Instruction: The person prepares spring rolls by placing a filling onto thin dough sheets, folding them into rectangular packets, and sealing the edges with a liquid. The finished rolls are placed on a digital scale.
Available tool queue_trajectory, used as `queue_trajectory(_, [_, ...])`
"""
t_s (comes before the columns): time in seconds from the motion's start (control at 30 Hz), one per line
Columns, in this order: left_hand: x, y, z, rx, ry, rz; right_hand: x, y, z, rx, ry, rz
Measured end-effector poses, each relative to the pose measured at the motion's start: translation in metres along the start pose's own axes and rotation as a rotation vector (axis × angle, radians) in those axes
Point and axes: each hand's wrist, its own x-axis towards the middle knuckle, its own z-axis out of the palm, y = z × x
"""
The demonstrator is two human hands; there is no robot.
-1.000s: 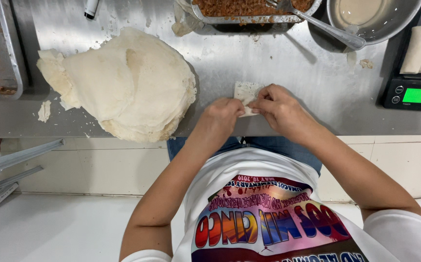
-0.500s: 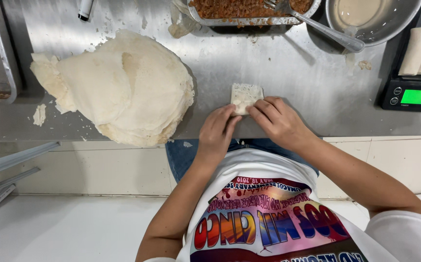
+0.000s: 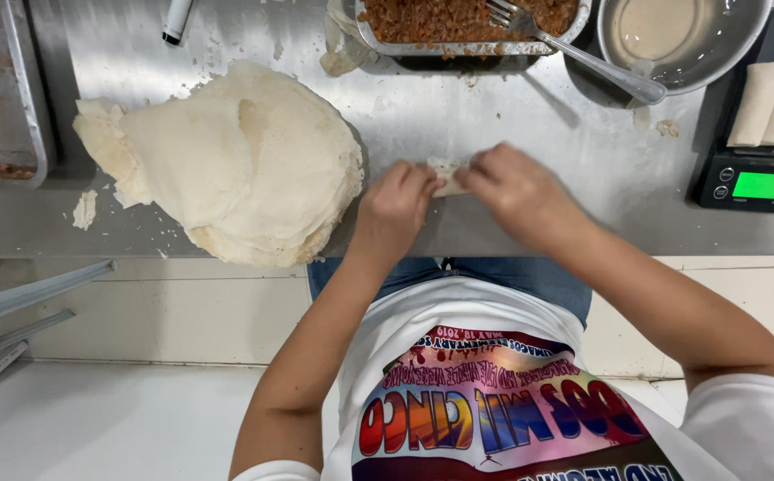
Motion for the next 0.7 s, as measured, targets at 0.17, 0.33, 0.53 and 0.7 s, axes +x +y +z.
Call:
queue_trajectory(0.17, [-0.013,0.006,0.005,0.242,0.174,0.23,0.003,-0.013,-0.002,-0.218,0.065,-0.183])
queue_trajectory(0.33, [-0.033,0.04,0.004,-0.431,0.079,-0.245,0.005,-0.008,0.004,0.037,-0.02,-0.002])
queue_trajectory(0.53, [-0.013,0.117,0.012,-1.385,0.155,-0.921,-0.025,-0.045,-0.003,0.252,-0.006,0.333])
queue_trajectory(0.7, [-0.004,0.136,0.042,-1.55,0.167,-0.862,-0.03,-0.033,-0.072,0.201,0.08,0.297])
